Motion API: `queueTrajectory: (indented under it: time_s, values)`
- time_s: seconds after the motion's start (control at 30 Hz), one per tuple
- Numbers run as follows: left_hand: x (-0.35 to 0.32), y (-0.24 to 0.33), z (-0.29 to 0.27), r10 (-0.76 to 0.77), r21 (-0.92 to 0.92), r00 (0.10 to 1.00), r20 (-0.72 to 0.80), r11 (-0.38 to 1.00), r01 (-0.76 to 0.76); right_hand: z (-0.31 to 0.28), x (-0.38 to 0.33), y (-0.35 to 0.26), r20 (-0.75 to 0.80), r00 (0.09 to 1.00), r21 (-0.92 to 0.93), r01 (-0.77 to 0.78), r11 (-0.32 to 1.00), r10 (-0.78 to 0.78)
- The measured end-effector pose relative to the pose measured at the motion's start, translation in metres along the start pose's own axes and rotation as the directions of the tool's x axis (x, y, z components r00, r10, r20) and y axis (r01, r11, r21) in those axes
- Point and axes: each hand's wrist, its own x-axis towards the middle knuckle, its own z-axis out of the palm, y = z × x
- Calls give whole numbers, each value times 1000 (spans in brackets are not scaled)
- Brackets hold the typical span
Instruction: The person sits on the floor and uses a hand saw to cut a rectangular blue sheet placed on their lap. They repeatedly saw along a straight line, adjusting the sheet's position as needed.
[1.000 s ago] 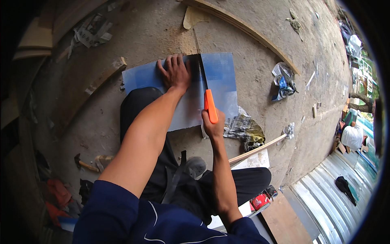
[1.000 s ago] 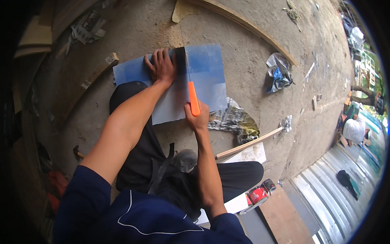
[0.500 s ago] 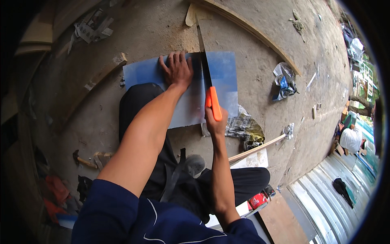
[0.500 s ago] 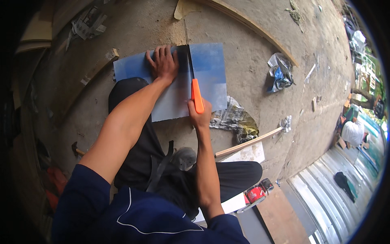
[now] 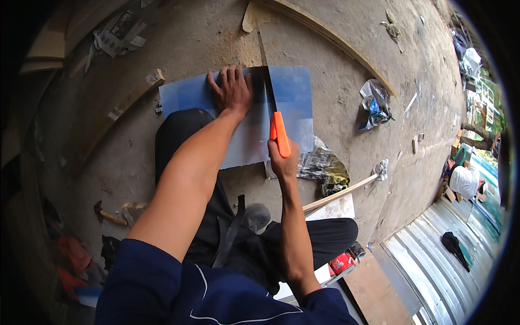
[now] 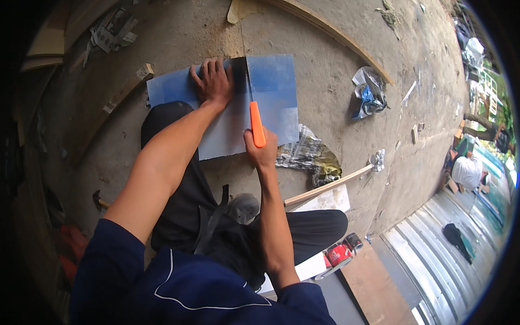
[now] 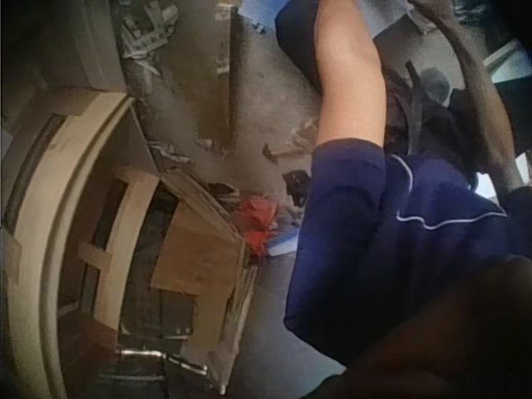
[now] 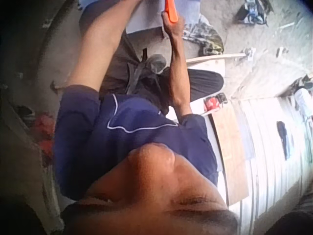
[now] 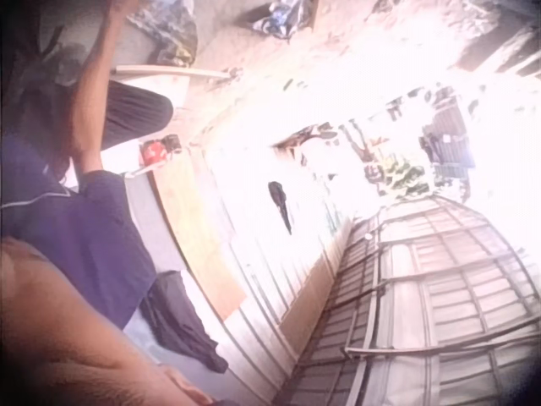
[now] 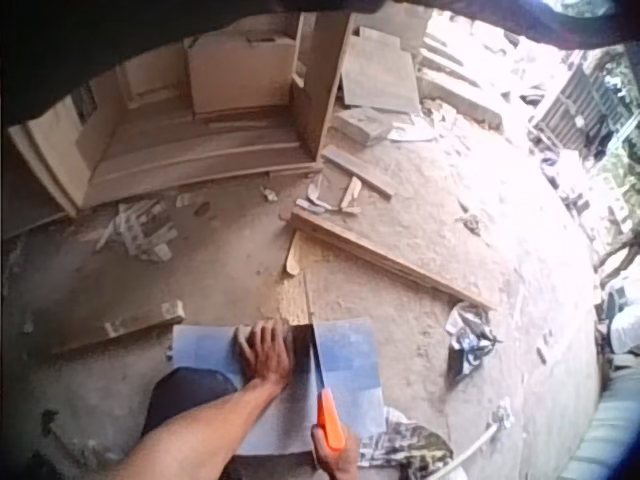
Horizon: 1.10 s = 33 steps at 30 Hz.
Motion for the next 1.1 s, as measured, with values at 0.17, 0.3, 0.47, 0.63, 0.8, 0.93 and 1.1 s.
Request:
queueTrajectory:
  time_s: [0.17,0.3,0.47,0.63,0.8,0.93,1.1]
  values:
    - [2,-1,-6,-31,-16,999,23,999,31,-28,-87,-6,34,999,33,-41,999,40]
    - [-1,-1,-4,-12,-23,1000,-1,1000,12,-33,-94,-21,48,992,62,-123,990,120]
    - [5,0,-2,-20,32,1000,-17,999,21,-11,-10,-16,0,1000,7,4,1000,-4]
    - [4,-2,-4,-8,-31,1000,25,999,9,-31,-65,-31,52,992,-2,-113,994,113]
    - [2,-3,-3,-1,-10,1000,25,1000,1,-52,-101,-47,47,983,-15,-177,984,177]
    - [3,5,-3,13,-20,1000,20,1000,-13,-21,-15,-40,26,999,-90,-40,995,42]
    - [-6,-1,0,73,-72,997,14,995,-72,-16,-31,-33,-12,991,53,-134,990,135]
